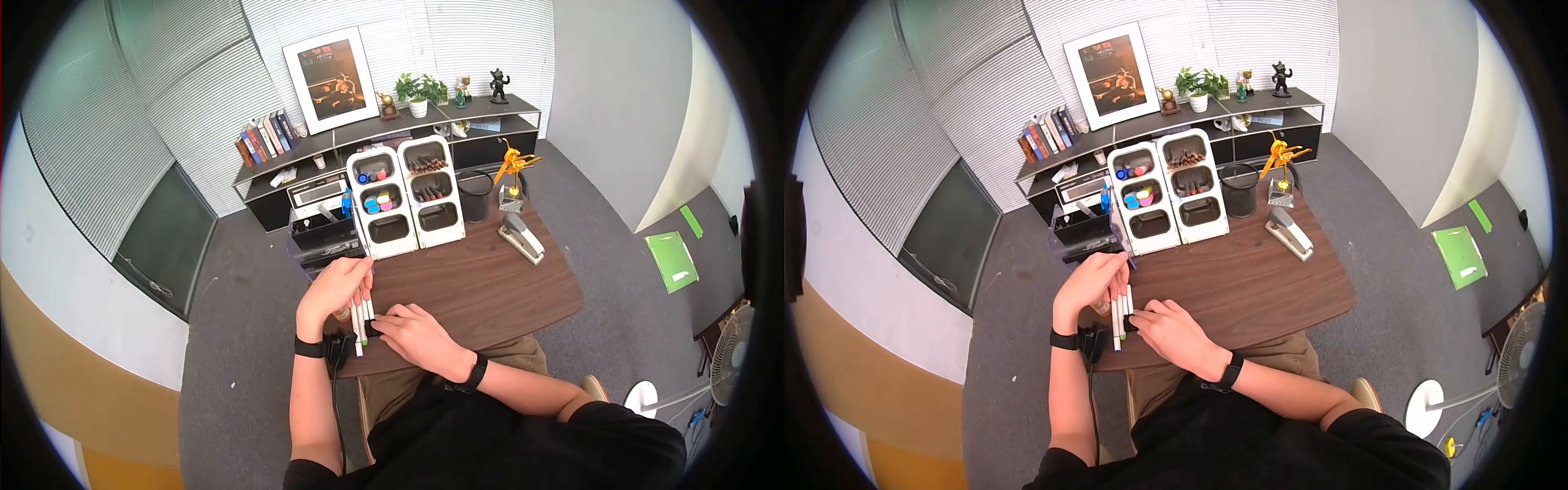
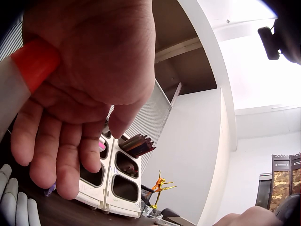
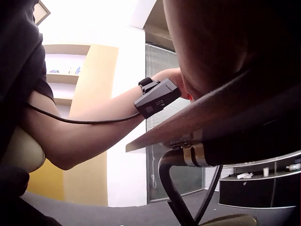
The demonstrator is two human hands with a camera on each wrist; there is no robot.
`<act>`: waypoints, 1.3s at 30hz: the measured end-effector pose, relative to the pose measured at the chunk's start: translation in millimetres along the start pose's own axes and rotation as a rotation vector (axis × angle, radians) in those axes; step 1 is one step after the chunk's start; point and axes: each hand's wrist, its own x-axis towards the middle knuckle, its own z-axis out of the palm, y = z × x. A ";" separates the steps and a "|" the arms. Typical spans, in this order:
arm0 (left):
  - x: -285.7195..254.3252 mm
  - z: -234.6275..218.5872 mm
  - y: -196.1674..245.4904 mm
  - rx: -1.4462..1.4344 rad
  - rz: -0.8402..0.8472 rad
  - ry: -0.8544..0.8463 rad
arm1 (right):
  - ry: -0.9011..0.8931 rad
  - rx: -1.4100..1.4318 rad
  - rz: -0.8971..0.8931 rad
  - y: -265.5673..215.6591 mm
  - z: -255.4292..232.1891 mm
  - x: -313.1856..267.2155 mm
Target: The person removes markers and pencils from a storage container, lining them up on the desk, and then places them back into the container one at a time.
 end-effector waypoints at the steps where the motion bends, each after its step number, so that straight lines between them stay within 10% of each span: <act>1: -0.1 -0.2 -0.6 0.001 0.001 0.000 | 0.011 0.022 0.008 -0.5 -1.8 0.1; 13: -0.3 0.7 0.5 -0.010 -0.035 0.018 | 0.414 -0.321 0.323 116.1 -106.9 54.2; 24: -1.6 1.6 2.2 -0.010 -0.028 0.029 | 0.295 -0.364 0.303 165.1 -94.3 78.9; 39: -0.8 1.6 3.3 0.024 -0.015 0.037 | 0.175 -0.290 -0.021 8.2 -97.8 25.3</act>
